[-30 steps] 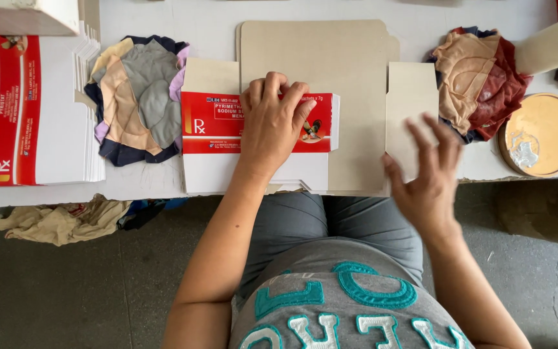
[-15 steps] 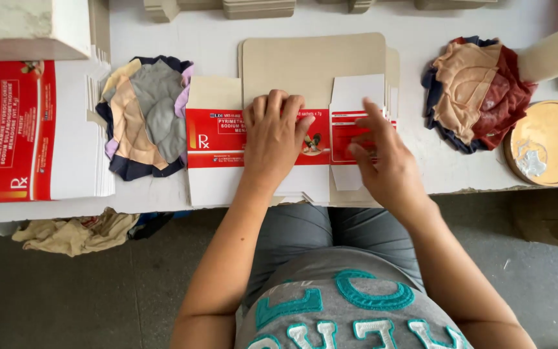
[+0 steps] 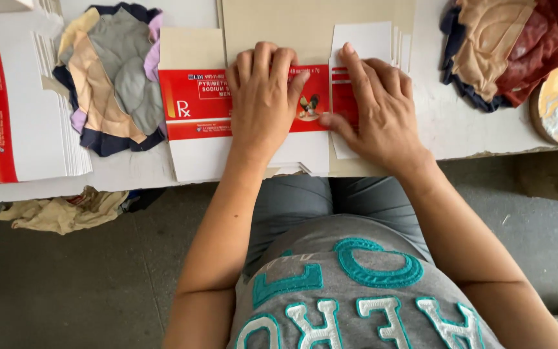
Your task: Applying glue to cardboard packaging flats using a small block to press them together.
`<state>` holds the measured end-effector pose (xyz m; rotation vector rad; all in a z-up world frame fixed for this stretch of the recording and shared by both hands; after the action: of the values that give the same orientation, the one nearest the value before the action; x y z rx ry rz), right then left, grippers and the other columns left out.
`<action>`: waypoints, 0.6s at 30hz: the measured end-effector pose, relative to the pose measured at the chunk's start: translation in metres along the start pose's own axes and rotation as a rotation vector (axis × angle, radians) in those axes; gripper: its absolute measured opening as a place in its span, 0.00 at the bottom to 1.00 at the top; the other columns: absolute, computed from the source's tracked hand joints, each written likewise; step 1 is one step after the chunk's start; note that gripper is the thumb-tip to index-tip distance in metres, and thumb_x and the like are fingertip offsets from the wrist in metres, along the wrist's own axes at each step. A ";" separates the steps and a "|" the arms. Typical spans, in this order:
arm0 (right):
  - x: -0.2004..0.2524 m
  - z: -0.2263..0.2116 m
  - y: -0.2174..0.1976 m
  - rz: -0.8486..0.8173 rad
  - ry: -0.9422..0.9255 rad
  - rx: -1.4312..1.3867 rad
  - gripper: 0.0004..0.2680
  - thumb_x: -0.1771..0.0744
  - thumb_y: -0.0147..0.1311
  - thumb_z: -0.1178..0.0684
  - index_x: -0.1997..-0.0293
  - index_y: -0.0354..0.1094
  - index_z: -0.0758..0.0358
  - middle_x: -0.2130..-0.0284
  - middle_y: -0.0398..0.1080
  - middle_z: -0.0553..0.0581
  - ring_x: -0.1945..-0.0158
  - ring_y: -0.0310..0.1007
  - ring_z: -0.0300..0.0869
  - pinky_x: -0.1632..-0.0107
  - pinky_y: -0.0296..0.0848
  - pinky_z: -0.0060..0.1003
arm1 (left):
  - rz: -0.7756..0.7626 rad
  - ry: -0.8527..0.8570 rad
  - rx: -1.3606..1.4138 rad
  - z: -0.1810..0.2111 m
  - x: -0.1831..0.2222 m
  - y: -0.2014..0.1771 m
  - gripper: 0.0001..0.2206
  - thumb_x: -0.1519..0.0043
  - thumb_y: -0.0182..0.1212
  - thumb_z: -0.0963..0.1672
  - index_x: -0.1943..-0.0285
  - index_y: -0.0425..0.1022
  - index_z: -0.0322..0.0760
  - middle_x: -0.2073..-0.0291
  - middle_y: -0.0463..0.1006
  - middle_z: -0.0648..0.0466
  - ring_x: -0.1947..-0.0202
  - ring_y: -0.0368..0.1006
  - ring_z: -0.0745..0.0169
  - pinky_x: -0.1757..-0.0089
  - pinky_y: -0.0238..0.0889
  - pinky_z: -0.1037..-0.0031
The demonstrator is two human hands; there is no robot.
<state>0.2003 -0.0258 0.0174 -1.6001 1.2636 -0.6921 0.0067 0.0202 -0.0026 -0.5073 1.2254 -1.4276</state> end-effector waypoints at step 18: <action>0.006 0.004 0.007 0.067 -0.132 0.063 0.49 0.38 0.59 0.17 0.21 0.39 0.71 0.26 0.54 0.69 0.21 0.50 0.57 0.21 0.45 0.55 | 0.067 -0.003 -0.034 0.004 0.001 -0.002 0.11 0.32 0.62 0.51 0.52 0.70 0.45 0.54 0.69 0.58 0.48 0.64 0.56 0.43 0.56 0.57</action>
<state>0.2027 -0.0298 0.0089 -1.5197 1.1818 -0.5702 0.0083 0.0173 0.0005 -0.4866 1.2552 -1.3510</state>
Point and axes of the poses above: each hand's wrist, its own x-axis away from the middle knuckle, its own y-axis out of the palm, z = x × y, the point moved 2 cm from there along -x, towards the middle knuckle
